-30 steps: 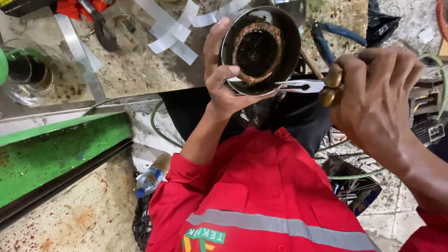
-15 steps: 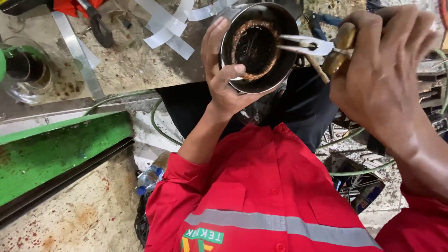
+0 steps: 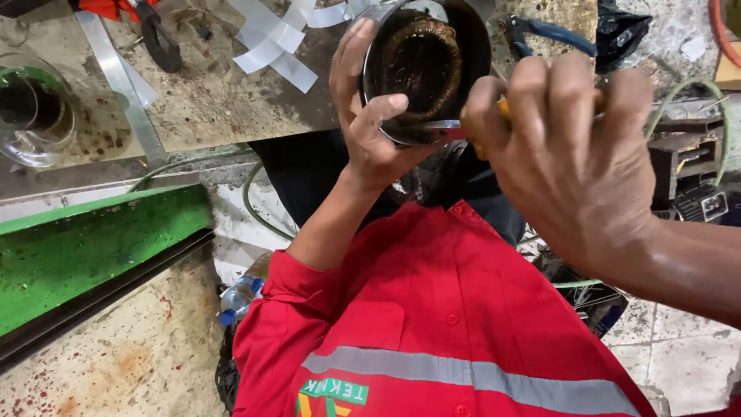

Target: Extracting copper windings from an electric motor stator using pliers and a wooden stick.

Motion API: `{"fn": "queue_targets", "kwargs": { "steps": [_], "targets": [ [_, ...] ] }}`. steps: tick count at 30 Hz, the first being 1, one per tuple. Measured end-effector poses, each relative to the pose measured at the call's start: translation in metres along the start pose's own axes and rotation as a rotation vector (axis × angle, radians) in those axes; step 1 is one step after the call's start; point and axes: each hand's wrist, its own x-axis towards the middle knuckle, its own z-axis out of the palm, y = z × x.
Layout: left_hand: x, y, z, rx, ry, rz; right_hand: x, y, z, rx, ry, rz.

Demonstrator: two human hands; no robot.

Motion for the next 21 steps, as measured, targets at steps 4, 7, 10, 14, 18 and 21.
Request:
{"fn": "queue_targets", "kwargs": {
  "steps": [4, 7, 10, 14, 18, 21],
  "targets": [
    [0.001, 0.001, 0.0, 0.048, -0.005, 0.015, 0.011, 0.002, -0.025, -0.039, -0.024, -0.033],
    [0.002, 0.003, 0.002, 0.081, 0.019, 0.029, 0.018, 0.001, -0.039, -0.133, -0.087, -0.075],
    [0.006, 0.01, 0.007, 0.053, 0.078, 0.019, 0.025, -0.005, -0.05, -0.246, -0.174, -0.065],
    [0.0, 0.015, 0.011, 0.075, 0.092, -0.004, 0.038, -0.005, -0.074, -0.302, -0.18, -0.092],
    [-0.001, 0.017, 0.015, 0.08, 0.125, -0.043, 0.047, -0.006, -0.086, -0.322, -0.19, -0.14],
    [0.0, 0.021, 0.012, 0.113, 0.116, -0.07, 0.05, -0.005, -0.087, -0.324, -0.197, -0.103]
  ]
}}
